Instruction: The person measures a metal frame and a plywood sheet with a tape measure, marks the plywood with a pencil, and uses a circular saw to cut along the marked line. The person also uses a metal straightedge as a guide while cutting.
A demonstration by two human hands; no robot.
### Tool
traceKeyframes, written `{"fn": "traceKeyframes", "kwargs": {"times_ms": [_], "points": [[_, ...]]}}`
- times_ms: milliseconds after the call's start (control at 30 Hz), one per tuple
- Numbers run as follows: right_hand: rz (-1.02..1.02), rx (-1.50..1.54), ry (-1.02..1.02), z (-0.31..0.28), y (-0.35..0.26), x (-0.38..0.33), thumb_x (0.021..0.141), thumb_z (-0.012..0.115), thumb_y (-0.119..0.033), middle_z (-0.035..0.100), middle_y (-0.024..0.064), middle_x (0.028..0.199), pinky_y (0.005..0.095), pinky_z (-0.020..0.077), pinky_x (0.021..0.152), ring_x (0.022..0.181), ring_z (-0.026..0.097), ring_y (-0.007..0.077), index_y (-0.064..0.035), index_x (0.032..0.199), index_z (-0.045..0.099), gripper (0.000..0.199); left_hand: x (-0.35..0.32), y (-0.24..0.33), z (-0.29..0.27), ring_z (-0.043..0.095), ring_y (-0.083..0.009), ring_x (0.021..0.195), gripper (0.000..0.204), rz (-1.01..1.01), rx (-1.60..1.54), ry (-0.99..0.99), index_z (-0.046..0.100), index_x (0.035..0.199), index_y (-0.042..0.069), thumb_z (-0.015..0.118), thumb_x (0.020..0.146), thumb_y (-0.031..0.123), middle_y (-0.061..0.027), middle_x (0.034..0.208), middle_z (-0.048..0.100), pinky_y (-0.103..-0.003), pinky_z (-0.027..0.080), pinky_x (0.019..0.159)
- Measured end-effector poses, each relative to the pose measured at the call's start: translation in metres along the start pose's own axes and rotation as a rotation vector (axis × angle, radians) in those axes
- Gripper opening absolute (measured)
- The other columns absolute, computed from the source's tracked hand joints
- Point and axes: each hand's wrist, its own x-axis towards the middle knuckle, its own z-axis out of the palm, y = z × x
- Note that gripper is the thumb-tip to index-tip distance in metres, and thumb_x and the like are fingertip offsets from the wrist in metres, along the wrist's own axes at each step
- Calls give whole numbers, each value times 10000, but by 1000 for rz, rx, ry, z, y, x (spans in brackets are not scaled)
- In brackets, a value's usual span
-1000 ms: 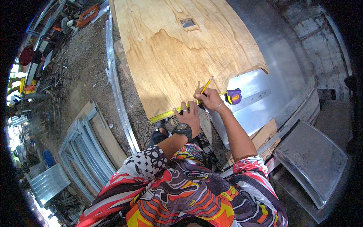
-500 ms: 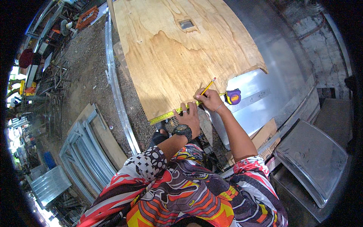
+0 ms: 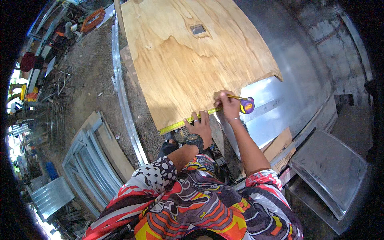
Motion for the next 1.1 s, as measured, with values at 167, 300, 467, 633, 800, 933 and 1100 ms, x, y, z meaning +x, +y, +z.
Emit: {"fn": "traceKeyframes", "kwargs": {"times_ms": [167, 300, 467, 633, 800, 933, 1100], "points": [[-617, -1112, 420, -52, -16, -11, 956, 711, -236, 694, 220, 1022, 418, 545, 830, 870, 672, 305, 15, 1193, 611, 360, 7, 0, 10, 296, -479, 1435, 961, 7, -8, -123, 241, 1610, 5, 697, 835, 344, -172, 1593, 285, -809, 260, 1051], [-314, -932, 213, -106, -7, -19, 613, 931, -90, 658, 201, 1107, 450, 516, 922, 1031, 640, 404, -1, 1247, 534, 753, 12, -1, 13, 333, -459, 1430, 875, 9, 131, -185, 320, 1596, 61, 670, 857, 374, -176, 1615, 284, -750, 336, 1007], [-477, -1163, 251, -122, 14, -5, 734, 847, -93, 601, 217, 1213, 468, 481, 1001, 1142, 583, 417, 6, 1304, 504, 672, 29, -36, 13, 507, -414, 1276, 621, 84, -326, -20, 524, 1439, 93, 639, 875, 323, -155, 1390, 508, -608, 401, 997], [-344, -880, 225, -122, 11, 5, 703, 842, -137, 590, 218, 1210, 464, 471, 998, 1116, 575, 404, 18, 1288, 531, 680, 40, -81, 3, 600, -391, 1160, 322, 232, -300, -81, 646, 1213, 84, 611, 941, 252, -168, 1215, 627, -551, 469, 942], [-371, -952, 228, -102, -6, -1, 706, 843, -158, 621, 183, 1171, 446, 482, 960, 1060, 582, 356, -2, 1332, 539, 712, 18, -121, 0, 667, -398, 998, 256, 129, -513, -38, 676, 1076, 50, 594, 977, 272, -181, 1016, 692, -501, 519, 897], [-368, -1039, 163, -60, -23, 2, 710, 842, -164, 630, 170, 1159, 442, 494, 908, 1026, 584, 332, -17, 1333, 545, 705, -3, -169, 5, 688, -381, 970, 245, 164, -616, 110, 689, 1067, 83, 585, 997, 294, -171, 988, 711, -498, 541, 846], [-461, -971, 131, 10, -29, 9, 664, 838, -138, 641, 158, 1144, 448, 497, 892, 1008, 593, 326, -29, 1297, 563, 698, -22, -250, 6, 692, -368, 923, 200, 115, -684, 188, 696, 1046, 83, 633, 966, 255, -157, 973, 713, -483, 548, 794]]}}
